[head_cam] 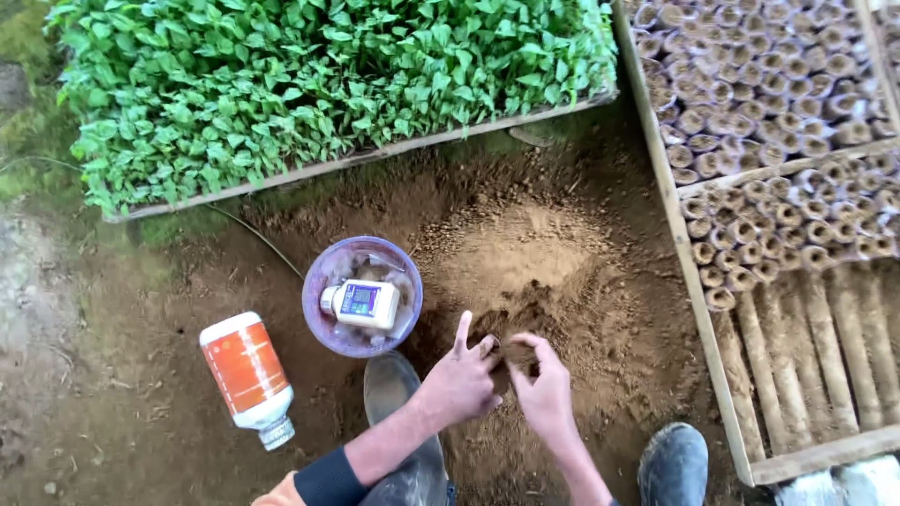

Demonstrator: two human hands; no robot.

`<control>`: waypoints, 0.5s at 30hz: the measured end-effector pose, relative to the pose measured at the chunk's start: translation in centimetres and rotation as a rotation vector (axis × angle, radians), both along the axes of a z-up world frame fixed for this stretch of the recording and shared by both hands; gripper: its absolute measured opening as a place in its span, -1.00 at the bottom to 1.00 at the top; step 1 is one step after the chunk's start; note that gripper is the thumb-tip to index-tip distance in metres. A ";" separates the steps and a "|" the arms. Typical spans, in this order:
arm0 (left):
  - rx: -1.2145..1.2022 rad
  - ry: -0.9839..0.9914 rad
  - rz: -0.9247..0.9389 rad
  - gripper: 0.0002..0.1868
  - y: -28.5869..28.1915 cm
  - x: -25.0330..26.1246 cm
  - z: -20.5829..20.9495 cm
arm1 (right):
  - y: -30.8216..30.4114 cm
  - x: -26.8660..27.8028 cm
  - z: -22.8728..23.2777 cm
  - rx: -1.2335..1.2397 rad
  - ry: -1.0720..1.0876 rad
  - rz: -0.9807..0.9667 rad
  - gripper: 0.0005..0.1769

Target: Filling small paper tubes with soil and placing them into a seedling tray.

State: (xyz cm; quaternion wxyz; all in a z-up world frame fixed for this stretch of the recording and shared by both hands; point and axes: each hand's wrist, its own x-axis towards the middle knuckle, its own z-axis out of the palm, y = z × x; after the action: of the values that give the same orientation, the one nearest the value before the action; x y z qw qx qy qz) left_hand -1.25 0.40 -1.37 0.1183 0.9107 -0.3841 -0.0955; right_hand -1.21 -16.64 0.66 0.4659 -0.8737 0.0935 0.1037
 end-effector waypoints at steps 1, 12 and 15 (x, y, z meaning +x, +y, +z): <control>0.062 0.036 -0.025 -0.76 -0.1 -0.1 0.2 | 0.1 -0.2 1.5 0.012 0.032 0.093 -0.51; 0.093 0.218 -0.085 -0.49 -0.6 0.7 2.1 | -2.9 -2.5 -7.0 -0.171 -0.107 0.231 -0.18; 0.079 0.128 -0.074 -0.50 -0.5 0.4 1.7 | -0.7 -2.5 -7.0 -0.351 0.141 0.263 0.35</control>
State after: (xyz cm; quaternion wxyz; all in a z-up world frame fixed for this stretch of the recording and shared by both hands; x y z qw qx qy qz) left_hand -0.85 -0.09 0.32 0.1029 0.8919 -0.4049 -0.1730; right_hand -3.71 -17.29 -6.33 0.2814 -0.9367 0.0278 0.2063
